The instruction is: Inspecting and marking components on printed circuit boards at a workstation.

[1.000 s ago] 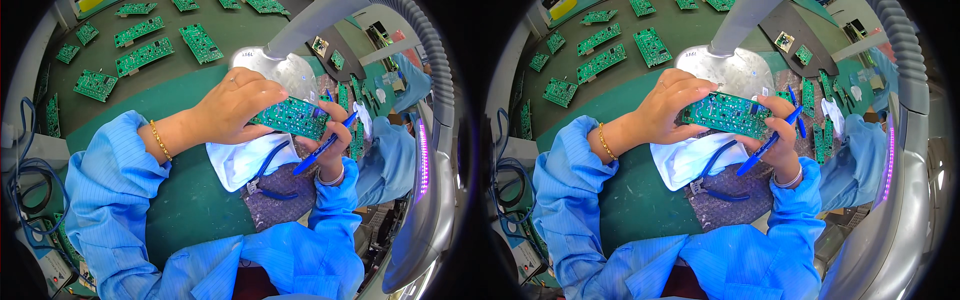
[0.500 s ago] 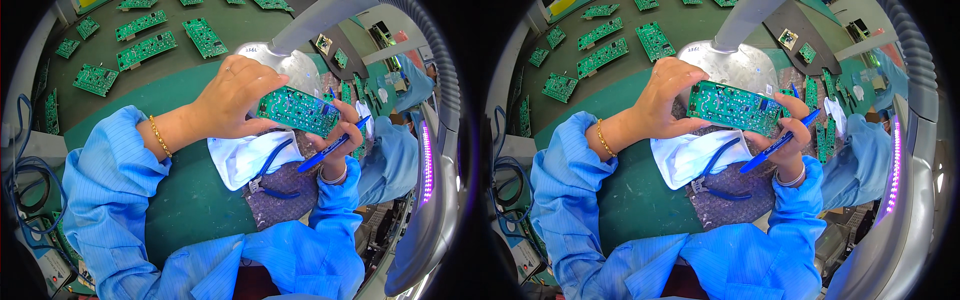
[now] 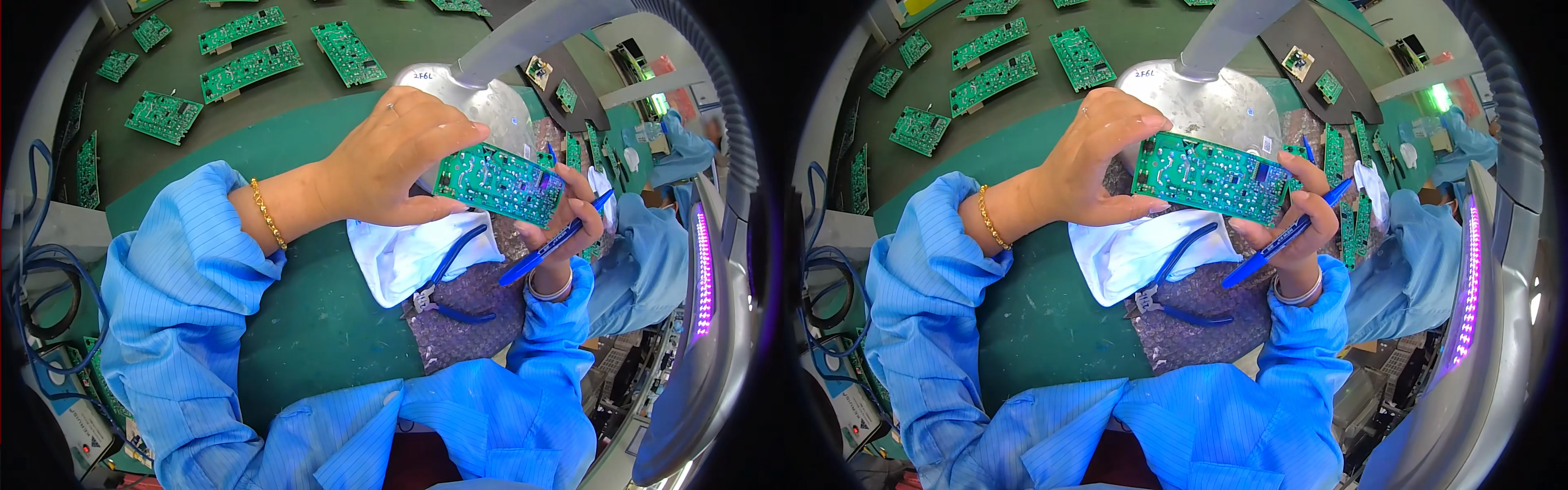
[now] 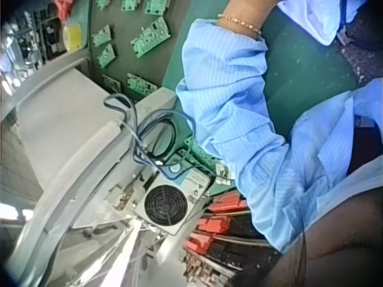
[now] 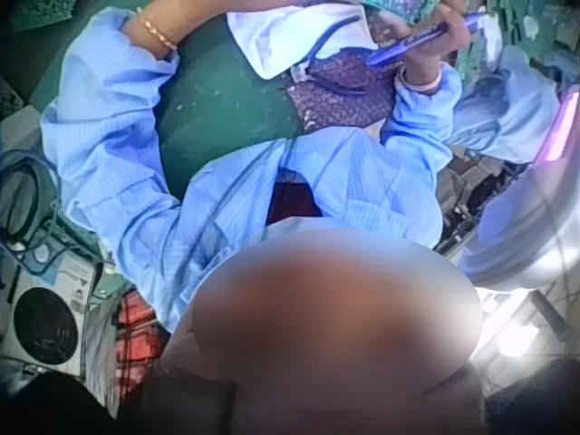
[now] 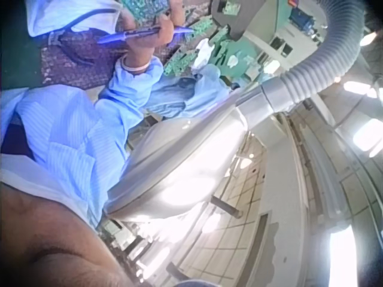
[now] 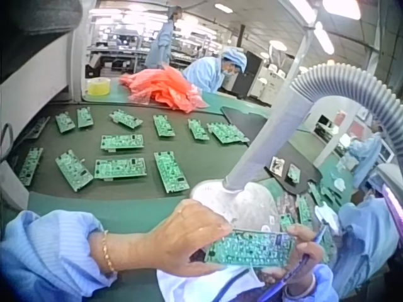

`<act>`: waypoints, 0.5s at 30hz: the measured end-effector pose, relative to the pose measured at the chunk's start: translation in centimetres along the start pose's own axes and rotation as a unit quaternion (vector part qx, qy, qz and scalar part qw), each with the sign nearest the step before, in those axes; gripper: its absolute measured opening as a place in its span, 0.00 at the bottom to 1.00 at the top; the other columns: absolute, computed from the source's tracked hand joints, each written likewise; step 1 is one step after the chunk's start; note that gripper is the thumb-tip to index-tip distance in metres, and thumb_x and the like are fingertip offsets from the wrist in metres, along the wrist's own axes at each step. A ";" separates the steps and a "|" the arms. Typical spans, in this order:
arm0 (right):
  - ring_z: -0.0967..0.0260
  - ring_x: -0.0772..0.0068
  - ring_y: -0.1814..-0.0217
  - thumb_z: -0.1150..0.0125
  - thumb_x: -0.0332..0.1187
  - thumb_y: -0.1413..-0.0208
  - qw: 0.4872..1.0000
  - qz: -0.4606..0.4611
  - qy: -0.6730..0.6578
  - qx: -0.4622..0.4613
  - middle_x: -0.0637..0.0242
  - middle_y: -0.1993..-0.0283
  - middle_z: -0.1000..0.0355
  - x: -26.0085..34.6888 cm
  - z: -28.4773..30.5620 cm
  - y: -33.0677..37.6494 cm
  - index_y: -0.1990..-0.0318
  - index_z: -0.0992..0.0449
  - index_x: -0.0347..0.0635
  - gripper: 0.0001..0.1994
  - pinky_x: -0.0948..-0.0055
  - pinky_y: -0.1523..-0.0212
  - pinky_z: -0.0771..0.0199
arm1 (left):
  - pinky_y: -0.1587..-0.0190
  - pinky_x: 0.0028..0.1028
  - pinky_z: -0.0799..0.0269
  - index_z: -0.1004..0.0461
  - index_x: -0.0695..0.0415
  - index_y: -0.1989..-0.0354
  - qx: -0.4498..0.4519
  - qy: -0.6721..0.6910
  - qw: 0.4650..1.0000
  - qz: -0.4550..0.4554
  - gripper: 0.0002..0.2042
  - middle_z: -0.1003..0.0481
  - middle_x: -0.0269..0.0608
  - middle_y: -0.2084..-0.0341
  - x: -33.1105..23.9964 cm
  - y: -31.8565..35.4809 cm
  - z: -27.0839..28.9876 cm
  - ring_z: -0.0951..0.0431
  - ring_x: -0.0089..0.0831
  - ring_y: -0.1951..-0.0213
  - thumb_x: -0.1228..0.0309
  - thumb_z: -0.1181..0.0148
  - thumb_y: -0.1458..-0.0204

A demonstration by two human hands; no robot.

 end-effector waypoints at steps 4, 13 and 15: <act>0.40 0.55 0.53 0.34 0.38 0.63 1.000 0.008 0.006 -0.003 0.45 0.52 0.42 0.5 -0.1 0.2 0.54 0.50 0.47 0.31 0.63 0.55 0.37 | 0.57 0.37 0.44 0.41 0.59 0.53 0.001 -0.002 1.000 -0.009 0.31 0.34 0.43 0.62 -0.4 0.2 0.2 0.35 0.39 0.61 0.61 0.36 0.67; 0.40 0.55 0.52 0.35 0.36 0.62 1.000 0.026 -0.010 -0.006 0.45 0.51 0.45 1.4 -0.3 -0.6 0.53 0.50 0.48 0.31 0.64 0.55 0.35 | 0.56 0.36 0.44 0.40 0.55 0.53 -0.022 0.016 1.000 -0.008 0.30 0.33 0.41 0.64 -0.8 0.0 0.6 0.34 0.39 0.61 0.64 0.37 0.69; 0.40 0.55 0.52 0.35 0.35 0.62 1.000 0.021 -0.019 -0.012 0.45 0.50 0.45 0.9 -0.6 -0.5 0.53 0.50 0.48 0.31 0.64 0.55 0.34 | 0.59 0.36 0.43 0.45 0.57 0.50 0.006 -0.003 1.000 -0.024 0.33 0.34 0.44 0.62 -0.2 0.1 0.4 0.33 0.38 0.62 0.63 0.36 0.66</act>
Point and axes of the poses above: each hand's wrist, its own y-axis away from the middle knuckle, its own z-axis out of the back of the hand, x = y × z, the point moved 3 cm from there along -y, towards the middle knuckle
